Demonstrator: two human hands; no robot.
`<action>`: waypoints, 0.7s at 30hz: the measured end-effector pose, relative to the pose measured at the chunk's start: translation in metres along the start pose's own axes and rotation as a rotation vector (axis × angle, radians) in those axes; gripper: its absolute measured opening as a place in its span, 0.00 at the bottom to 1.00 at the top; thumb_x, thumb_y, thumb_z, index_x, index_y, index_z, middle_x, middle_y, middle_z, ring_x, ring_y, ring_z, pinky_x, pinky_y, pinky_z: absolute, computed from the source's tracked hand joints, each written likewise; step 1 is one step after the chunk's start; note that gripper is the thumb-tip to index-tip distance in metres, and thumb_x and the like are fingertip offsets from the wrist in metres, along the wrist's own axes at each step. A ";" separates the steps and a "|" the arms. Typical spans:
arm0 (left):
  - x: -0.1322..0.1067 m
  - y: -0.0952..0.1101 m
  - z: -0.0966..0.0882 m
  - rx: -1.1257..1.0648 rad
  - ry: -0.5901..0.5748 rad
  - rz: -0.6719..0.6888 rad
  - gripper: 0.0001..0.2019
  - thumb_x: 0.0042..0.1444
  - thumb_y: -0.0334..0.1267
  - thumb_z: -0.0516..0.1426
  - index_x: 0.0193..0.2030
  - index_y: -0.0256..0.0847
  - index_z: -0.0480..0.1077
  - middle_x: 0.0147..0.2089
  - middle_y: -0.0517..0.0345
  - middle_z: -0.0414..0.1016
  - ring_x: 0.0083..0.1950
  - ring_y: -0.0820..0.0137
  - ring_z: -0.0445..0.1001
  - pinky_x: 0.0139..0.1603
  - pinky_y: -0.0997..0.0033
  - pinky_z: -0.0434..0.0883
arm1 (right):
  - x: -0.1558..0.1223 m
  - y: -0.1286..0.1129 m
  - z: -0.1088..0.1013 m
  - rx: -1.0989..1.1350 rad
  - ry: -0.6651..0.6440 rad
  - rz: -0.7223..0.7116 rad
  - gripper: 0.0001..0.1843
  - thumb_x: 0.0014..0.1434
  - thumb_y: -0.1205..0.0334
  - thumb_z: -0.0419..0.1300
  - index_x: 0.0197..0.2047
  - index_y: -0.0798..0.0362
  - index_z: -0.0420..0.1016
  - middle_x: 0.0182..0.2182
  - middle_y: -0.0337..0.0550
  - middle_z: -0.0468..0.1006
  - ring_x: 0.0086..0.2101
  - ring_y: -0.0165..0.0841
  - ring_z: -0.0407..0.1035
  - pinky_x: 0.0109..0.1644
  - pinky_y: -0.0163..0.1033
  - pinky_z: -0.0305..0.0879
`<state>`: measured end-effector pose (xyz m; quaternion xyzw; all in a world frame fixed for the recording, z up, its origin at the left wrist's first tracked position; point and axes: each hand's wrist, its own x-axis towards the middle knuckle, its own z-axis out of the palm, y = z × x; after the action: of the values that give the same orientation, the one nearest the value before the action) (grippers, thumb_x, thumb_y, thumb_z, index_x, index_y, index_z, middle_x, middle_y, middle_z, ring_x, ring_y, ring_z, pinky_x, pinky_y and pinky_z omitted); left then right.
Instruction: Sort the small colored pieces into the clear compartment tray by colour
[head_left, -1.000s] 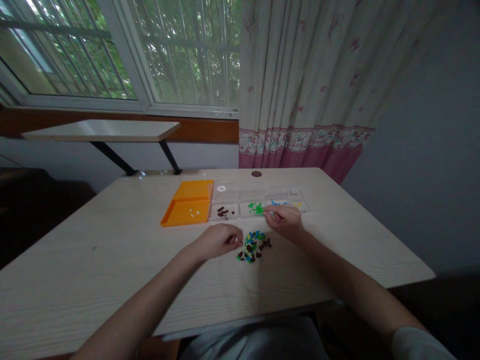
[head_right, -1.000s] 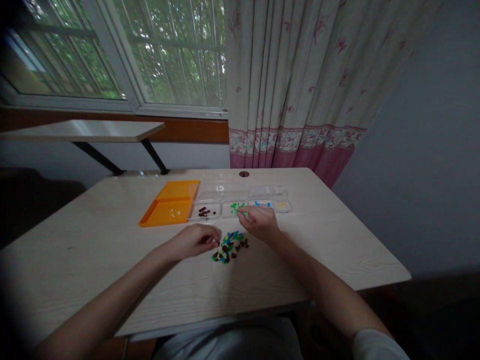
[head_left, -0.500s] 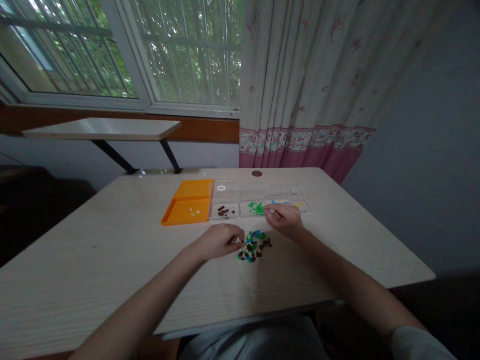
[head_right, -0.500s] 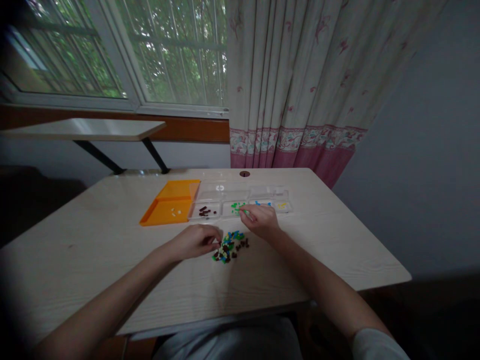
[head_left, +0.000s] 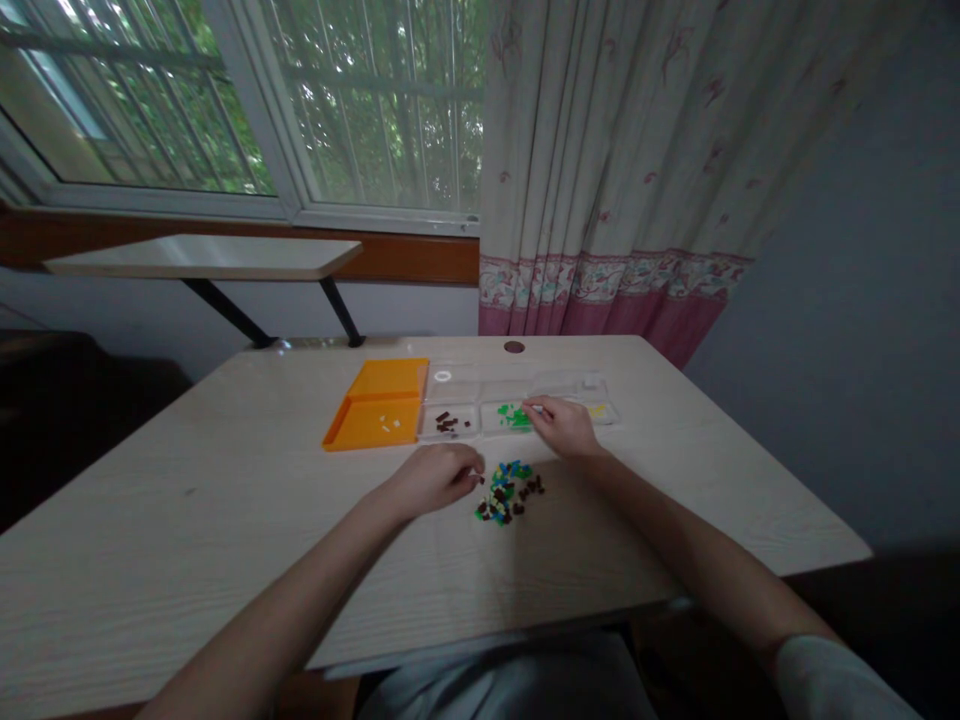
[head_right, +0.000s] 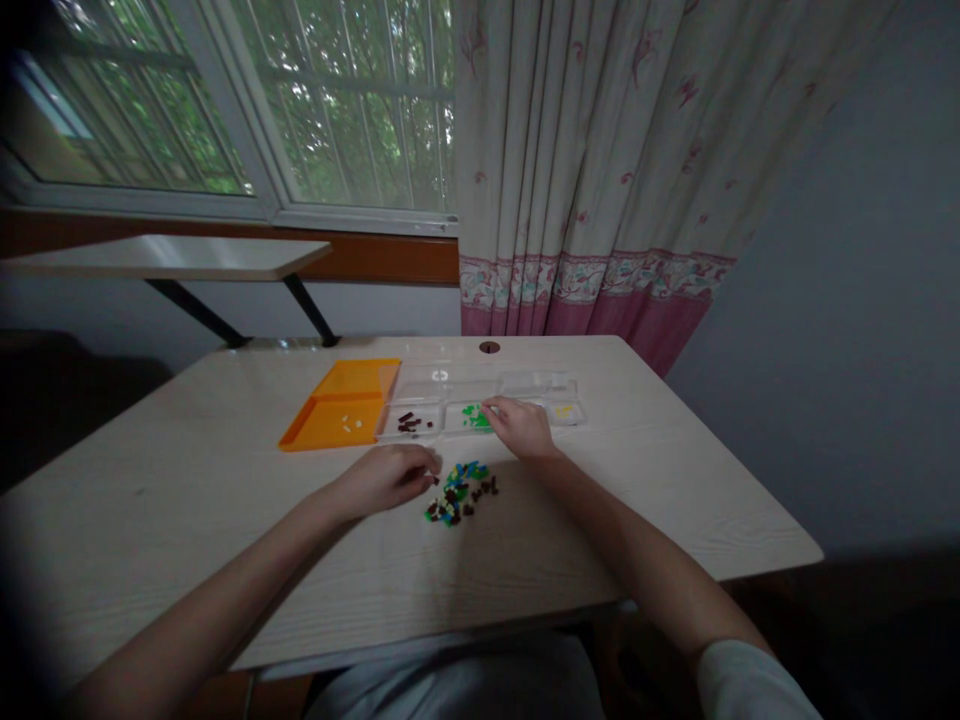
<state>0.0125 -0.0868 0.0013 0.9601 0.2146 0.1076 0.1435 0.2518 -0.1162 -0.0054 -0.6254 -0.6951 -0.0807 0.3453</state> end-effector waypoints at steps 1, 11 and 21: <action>0.000 -0.001 0.000 0.011 0.005 -0.004 0.09 0.53 0.32 0.50 0.36 0.41 0.71 0.33 0.57 0.74 0.35 0.71 0.71 0.37 0.76 0.65 | -0.001 -0.001 -0.001 0.000 -0.020 0.008 0.13 0.57 0.55 0.53 0.36 0.51 0.77 0.19 0.37 0.73 0.21 0.26 0.65 0.28 0.30 0.55; 0.001 0.002 -0.005 0.017 -0.004 0.044 0.08 0.54 0.32 0.50 0.34 0.40 0.71 0.34 0.57 0.73 0.36 0.72 0.71 0.38 0.77 0.65 | -0.016 -0.004 -0.011 0.046 -0.382 -0.051 0.10 0.55 0.58 0.55 0.35 0.50 0.76 0.19 0.35 0.71 0.21 0.25 0.61 0.27 0.29 0.51; 0.002 0.000 -0.005 -0.074 -0.001 0.061 0.09 0.54 0.33 0.51 0.37 0.41 0.72 0.35 0.56 0.73 0.37 0.73 0.71 0.38 0.77 0.65 | -0.013 0.002 -0.024 0.129 -0.641 -0.162 0.10 0.56 0.59 0.54 0.36 0.51 0.76 0.20 0.36 0.69 0.22 0.25 0.60 0.28 0.29 0.52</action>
<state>0.0126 -0.0849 0.0062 0.9603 0.1809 0.1195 0.1757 0.2627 -0.1392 0.0041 -0.5385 -0.8195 0.1368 0.1405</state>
